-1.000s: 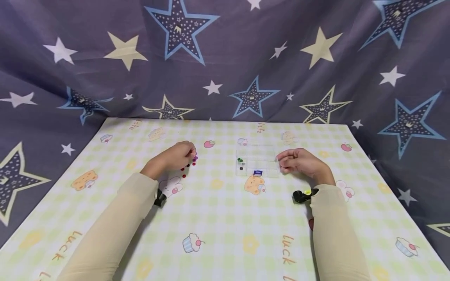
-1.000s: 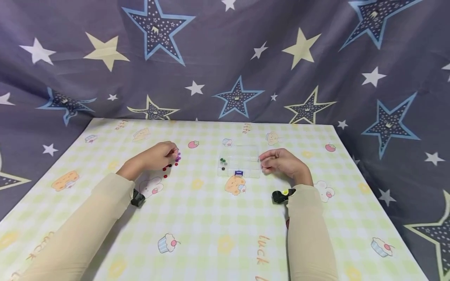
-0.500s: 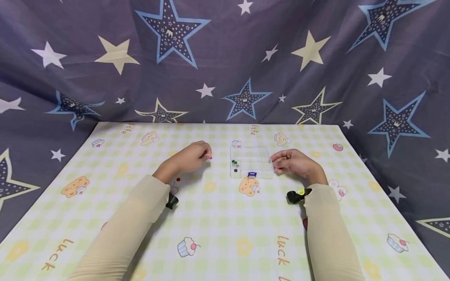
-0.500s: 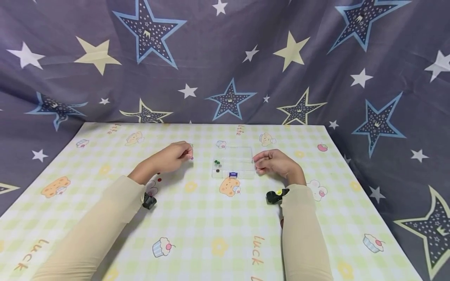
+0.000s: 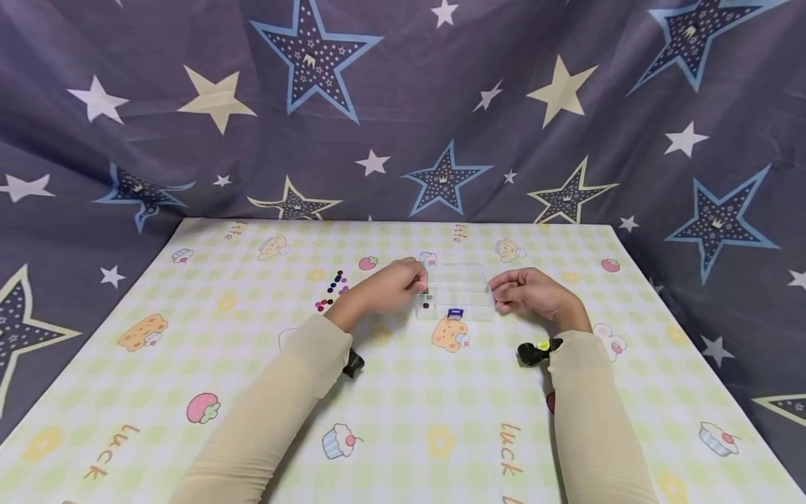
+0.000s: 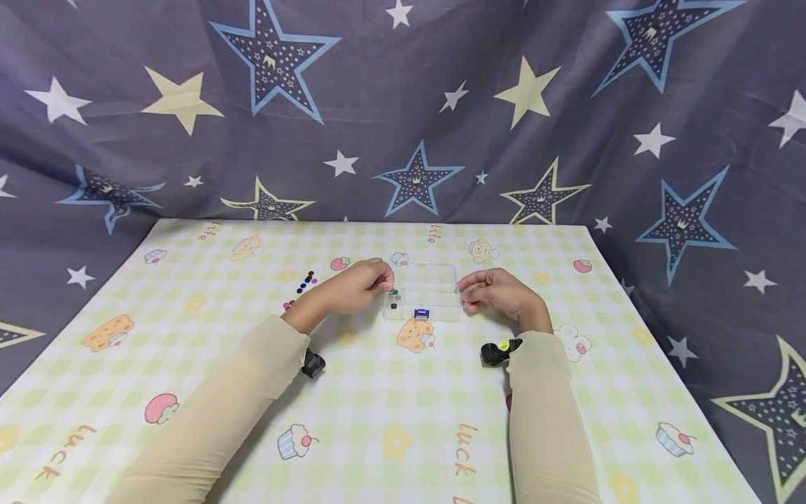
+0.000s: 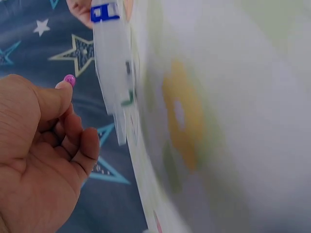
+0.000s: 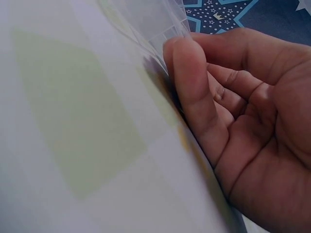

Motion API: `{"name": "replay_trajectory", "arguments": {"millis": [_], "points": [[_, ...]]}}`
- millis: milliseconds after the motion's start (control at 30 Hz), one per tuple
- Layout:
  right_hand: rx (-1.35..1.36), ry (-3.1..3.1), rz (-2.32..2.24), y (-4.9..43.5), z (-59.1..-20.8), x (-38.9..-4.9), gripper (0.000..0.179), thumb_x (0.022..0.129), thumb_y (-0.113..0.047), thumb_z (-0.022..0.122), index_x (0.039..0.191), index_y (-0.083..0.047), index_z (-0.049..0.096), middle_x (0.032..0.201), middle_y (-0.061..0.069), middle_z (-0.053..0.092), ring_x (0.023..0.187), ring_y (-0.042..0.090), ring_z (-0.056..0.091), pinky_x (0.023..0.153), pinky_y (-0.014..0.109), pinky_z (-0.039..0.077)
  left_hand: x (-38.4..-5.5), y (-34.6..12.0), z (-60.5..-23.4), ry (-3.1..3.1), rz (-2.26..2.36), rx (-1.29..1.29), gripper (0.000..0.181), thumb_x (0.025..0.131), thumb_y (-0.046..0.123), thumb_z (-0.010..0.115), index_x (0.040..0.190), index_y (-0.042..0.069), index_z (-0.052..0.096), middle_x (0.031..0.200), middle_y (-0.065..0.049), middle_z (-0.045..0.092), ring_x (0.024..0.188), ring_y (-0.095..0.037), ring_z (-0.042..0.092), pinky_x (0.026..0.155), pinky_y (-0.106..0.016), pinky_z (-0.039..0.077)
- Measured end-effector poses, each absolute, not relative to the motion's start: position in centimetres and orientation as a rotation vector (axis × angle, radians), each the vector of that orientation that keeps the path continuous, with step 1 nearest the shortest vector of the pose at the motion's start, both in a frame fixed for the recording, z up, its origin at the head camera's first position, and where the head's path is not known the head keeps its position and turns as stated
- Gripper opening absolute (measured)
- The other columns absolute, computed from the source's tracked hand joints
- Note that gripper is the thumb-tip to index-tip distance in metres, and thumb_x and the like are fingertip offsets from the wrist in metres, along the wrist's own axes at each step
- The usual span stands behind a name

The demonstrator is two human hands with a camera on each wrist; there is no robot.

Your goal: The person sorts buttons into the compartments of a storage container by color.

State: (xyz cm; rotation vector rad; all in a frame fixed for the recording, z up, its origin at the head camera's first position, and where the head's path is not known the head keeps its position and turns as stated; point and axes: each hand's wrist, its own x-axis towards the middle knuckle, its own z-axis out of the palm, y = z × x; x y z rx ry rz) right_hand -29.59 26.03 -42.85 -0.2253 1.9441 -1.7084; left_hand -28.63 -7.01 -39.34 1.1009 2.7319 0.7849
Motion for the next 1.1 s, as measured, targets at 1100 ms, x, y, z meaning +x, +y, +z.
{"name": "replay_trajectory", "arguments": {"millis": [1100], "points": [[-0.238,1.970,-1.718,26.2,-43.3,-29.8,0.034,0.098,0.008,0.057,0.131,0.017,0.051,0.093,0.007,0.071,0.078,0.015,0.067,0.075,0.029,0.058,-29.4,-6.5,-39.2,2.749,0.843,1.013,0.012,0.104,0.010,0.060,0.096,0.007,0.068,0.092,-0.003,0.063,0.088,-0.016,0.057,0.084,-0.031,0.050]]}}
